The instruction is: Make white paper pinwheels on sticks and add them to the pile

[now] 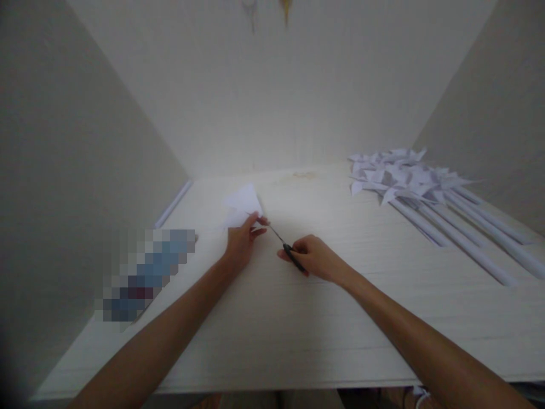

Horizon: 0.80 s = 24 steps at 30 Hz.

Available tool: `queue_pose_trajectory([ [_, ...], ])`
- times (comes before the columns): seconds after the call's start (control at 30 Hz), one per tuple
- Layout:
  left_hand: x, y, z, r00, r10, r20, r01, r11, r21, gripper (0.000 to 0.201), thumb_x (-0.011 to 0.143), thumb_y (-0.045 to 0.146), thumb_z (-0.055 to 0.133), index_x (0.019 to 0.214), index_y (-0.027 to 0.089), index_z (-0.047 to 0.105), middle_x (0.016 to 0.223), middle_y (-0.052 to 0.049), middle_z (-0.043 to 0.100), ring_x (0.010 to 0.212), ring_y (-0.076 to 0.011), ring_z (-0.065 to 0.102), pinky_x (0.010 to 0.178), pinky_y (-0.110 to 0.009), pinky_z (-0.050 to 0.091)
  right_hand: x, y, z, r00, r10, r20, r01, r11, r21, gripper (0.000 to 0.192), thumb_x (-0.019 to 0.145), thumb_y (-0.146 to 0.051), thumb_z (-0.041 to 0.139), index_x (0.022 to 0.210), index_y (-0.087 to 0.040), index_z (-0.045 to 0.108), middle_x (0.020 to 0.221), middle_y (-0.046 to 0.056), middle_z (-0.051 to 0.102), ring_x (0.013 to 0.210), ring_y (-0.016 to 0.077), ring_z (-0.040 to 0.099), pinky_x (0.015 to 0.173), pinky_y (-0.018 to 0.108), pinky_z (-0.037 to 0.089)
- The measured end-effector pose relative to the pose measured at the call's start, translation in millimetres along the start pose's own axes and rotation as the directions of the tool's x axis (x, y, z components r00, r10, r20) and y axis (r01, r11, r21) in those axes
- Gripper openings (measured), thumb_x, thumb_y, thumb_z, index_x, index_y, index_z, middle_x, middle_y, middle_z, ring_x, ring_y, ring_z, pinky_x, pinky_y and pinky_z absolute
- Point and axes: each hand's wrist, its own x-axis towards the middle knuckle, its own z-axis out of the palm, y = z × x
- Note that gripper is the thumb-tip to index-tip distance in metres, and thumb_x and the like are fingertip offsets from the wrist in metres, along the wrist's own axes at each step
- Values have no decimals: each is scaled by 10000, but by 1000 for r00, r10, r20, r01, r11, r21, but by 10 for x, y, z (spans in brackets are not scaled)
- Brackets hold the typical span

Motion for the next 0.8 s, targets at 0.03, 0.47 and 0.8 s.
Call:
queue_pose_trajectory([
  [0.03, -1, 0, 0, 1000, 1, 2, -1, 1000, 2, 142, 676, 275, 575, 655, 136, 558, 625, -1, 586, 595, -106, 579, 497, -202, 460, 0, 3, -1, 1000, -2, -5, 2, 1000, -9, 432, 718, -515, 491, 461, -180, 403, 398, -26, 426, 374, 78, 366, 403, 226, 263],
  [0.47, -10, -2, 5, 1000, 9, -6, -9, 1000, 19, 134, 688, 267, 569, 655, 138, 551, 620, 4, 576, 581, -97, 565, 490, -195, 455, -4, 2, -1, 1000, -5, -4, 5, 1000, -19, 439, 709, -525, 494, 454, -179, 402, 388, -32, 410, 371, 75, 352, 399, 225, 255],
  [0.8, 5, -10, -6, 1000, 19, -1, -19, 1000, 6, 104, 680, 245, 573, 664, 146, 545, 596, 18, 568, 550, -90, 557, 467, -188, 450, 12, 12, 13, 1000, 7, -18, -8, 999, -31, 430, 696, -522, 506, 455, -180, 404, 388, -32, 408, 373, 77, 352, 393, 223, 260],
])
